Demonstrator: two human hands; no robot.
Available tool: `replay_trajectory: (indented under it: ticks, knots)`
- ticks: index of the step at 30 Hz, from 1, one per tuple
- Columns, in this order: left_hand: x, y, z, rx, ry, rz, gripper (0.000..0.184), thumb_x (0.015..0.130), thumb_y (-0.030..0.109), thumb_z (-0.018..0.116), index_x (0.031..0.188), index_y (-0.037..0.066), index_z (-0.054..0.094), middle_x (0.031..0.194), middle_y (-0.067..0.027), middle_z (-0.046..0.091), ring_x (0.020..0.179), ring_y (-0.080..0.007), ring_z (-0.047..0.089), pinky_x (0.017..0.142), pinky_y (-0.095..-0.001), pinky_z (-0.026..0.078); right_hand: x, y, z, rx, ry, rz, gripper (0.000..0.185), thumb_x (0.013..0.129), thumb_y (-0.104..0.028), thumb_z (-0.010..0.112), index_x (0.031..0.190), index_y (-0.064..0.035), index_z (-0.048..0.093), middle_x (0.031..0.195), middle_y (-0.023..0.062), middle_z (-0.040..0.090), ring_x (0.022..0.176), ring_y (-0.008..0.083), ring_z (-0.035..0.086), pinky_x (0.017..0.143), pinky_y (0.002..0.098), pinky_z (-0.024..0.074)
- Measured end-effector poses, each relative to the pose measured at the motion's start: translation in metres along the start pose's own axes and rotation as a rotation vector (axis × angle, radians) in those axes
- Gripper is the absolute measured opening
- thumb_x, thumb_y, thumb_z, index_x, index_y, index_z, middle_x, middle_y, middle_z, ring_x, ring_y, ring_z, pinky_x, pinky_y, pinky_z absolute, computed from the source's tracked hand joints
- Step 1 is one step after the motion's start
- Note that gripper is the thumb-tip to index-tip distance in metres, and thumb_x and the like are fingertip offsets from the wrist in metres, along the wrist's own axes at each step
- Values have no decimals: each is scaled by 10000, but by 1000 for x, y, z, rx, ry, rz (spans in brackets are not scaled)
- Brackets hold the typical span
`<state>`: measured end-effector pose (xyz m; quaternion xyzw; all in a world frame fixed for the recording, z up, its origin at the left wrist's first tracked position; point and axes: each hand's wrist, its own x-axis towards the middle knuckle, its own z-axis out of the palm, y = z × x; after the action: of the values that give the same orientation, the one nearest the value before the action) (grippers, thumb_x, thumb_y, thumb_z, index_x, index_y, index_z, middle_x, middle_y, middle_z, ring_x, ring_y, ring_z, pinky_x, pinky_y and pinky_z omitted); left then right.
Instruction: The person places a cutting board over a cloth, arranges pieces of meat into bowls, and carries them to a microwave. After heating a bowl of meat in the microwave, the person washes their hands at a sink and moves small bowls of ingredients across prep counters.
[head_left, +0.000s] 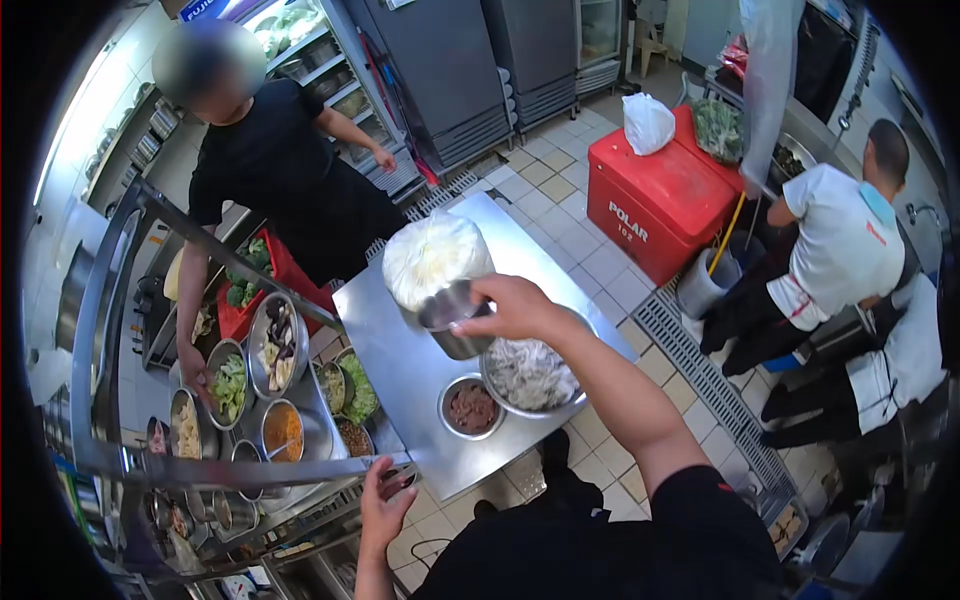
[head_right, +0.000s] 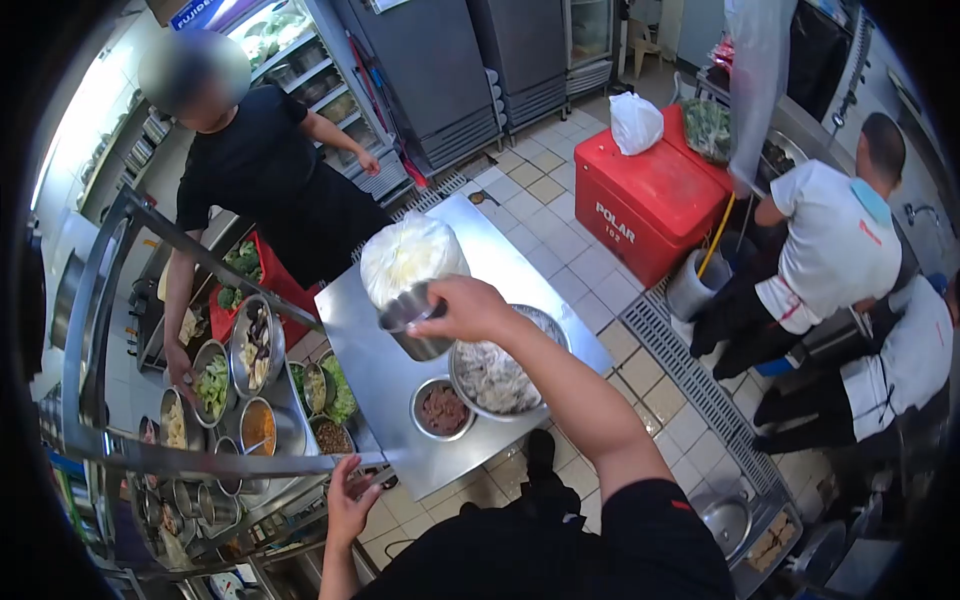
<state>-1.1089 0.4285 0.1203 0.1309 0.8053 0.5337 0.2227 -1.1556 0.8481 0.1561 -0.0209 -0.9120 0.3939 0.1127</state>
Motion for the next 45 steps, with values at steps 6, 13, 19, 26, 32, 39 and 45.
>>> replay_trajectory:
  ticks: [6,13,19,26,32,39,45]
  knots:
    - [-45,-20,-7,-39,234,-239,543,810,19,713,1298,21,474,1211,-136,577,1019,-201,606,883,-327,503,116,23,11,166,-101,-23,620,707,-627,727,820,-23,644,803,166,659,767,299,638,705,382,489]
    - [-70,-10,19,-94,347,-351,442,835,89,716,1226,-7,534,1157,-134,613,991,-204,618,883,-329,502,134,28,17,256,-169,24,545,739,-520,766,845,-3,629,798,139,656,771,206,645,704,321,499]
    - [-75,-26,42,-27,402,-381,441,814,160,747,1189,5,577,1119,-117,646,966,-202,637,867,-336,503,127,34,12,275,-203,-31,449,715,-394,827,782,-17,592,745,62,623,708,142,580,652,291,476]
    - [-91,-20,52,42,353,-461,476,811,221,752,1194,-1,577,1119,-128,658,989,-228,654,853,-348,503,105,41,25,343,-202,41,431,682,-351,854,740,-62,540,706,-5,553,669,113,506,602,272,430]
    - [-115,-32,43,79,421,-463,455,803,197,750,1182,6,587,1079,-99,664,979,-206,640,871,-345,491,90,30,45,215,-60,4,425,647,-303,877,777,-84,537,818,2,597,810,128,553,749,295,459]
    - [-153,-57,31,123,401,-487,543,761,239,787,1205,6,580,1144,-142,649,1032,-257,637,861,-364,510,63,3,93,237,-68,-123,402,659,-223,859,792,-51,521,936,84,620,890,224,595,782,335,469]
    - [-190,-76,15,154,443,-506,572,728,221,809,1208,10,582,1151,-146,647,1025,-266,640,849,-372,517,76,15,185,180,-108,-117,363,696,-194,832,820,-31,532,960,98,586,907,209,582,791,335,481]
